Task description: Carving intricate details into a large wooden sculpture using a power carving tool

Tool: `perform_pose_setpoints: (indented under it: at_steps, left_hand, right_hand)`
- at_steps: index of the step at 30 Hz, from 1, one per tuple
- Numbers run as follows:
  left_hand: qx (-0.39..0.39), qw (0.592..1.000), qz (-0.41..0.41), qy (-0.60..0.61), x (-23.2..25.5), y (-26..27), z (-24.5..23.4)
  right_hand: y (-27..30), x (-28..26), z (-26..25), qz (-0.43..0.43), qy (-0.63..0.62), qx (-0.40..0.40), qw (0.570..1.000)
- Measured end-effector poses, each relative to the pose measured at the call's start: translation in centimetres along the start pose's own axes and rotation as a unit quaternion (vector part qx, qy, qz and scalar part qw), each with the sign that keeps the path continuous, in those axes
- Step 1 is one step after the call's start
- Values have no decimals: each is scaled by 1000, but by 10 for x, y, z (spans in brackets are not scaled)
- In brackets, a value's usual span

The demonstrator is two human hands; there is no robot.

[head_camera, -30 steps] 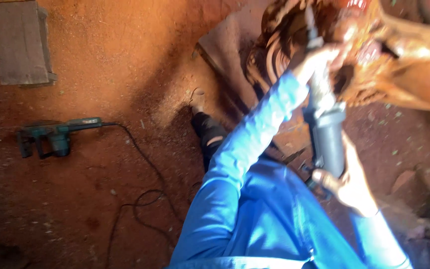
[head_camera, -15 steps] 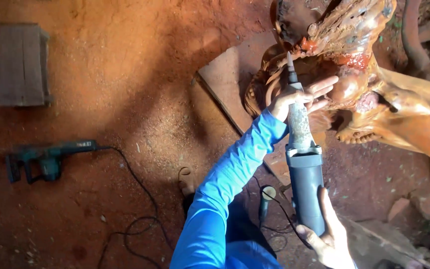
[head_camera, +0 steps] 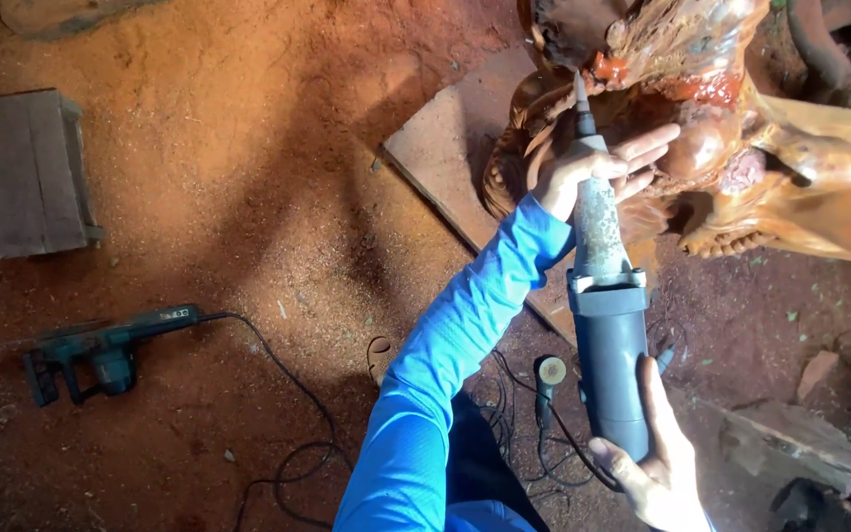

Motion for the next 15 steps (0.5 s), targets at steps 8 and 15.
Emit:
perform_pose_setpoints:
  at_steps: [8, 15]
  left_hand:
    - [-38, 999, -4, 13, -32, -16, -46]
    - [-22, 997, 41, 57, -25, -6, -3]
  right_hand:
    - [-6, 7, -18, -18, -14, -16, 1000]
    - [-17, 21, -51, -24, 38, -26, 999]
Point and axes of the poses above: each hand's wrist, its own y-axis away from the middle knuckle, its own z-axis out of the palm, x = y × z, the point moved 3 cm from there along -y, towards the middle knuckle, and after that the axes turned 5 degrees about -x, right-handed, at the moved point
